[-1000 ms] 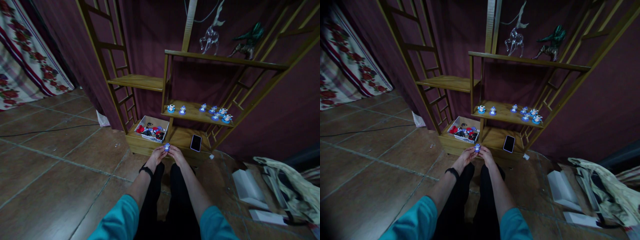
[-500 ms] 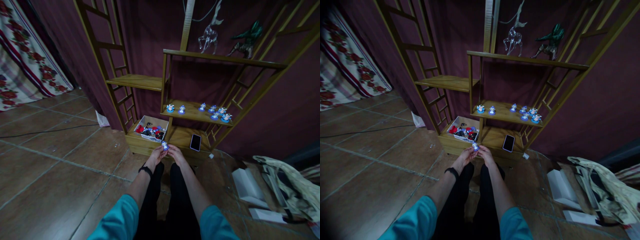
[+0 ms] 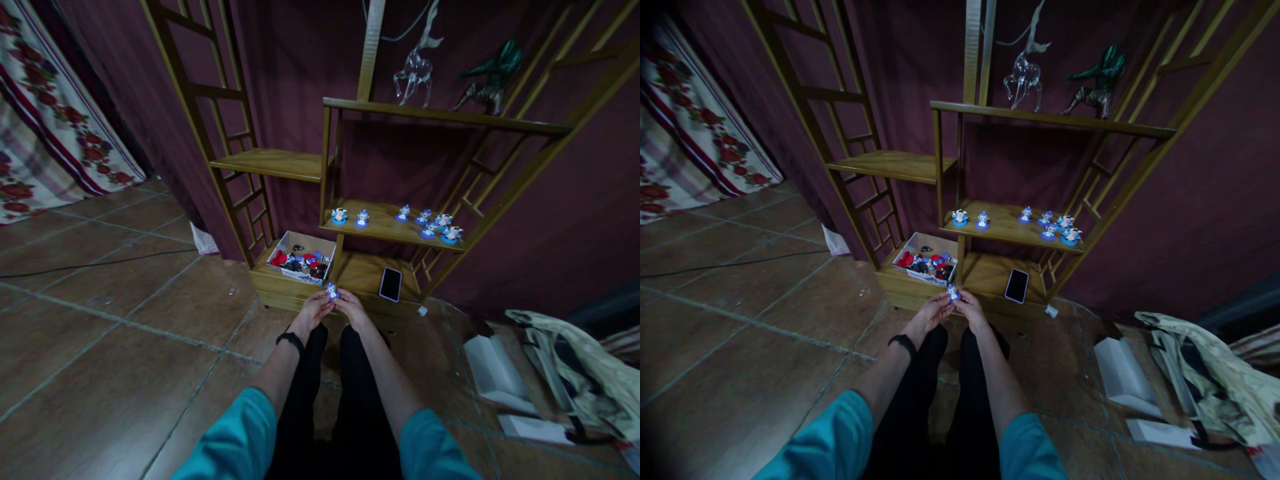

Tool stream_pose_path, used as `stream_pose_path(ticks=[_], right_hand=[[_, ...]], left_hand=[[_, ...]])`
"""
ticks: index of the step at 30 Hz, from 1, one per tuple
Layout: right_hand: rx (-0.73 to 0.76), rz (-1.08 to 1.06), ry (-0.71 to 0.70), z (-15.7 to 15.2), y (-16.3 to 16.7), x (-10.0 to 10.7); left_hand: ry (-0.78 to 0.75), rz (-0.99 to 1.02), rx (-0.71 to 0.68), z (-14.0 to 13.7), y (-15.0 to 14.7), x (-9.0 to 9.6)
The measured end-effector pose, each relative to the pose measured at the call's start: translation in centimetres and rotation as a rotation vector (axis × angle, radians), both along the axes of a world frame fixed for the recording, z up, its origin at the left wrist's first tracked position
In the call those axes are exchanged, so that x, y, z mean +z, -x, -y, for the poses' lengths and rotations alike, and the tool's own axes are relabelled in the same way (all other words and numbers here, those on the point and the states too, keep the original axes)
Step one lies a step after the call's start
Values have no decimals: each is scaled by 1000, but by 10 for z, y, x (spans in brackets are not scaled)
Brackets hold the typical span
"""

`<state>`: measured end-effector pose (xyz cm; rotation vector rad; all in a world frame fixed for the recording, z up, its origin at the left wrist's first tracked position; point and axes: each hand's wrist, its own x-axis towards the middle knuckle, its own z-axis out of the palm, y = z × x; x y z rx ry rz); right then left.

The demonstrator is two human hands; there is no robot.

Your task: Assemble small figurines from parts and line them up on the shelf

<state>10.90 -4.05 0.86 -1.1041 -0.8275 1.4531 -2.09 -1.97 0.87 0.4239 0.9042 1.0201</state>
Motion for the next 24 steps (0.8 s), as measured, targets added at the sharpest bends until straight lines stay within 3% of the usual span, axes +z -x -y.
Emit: stream_pose_path(ticks=[13,24], right_hand=[[-33,-30,4,-4,-1,-4],[-178,198,-37,-9,4,-11]], left_hand=[[-77,-13,-62,1,-1,-1],[-114,-35,-48,3,-3,-2]])
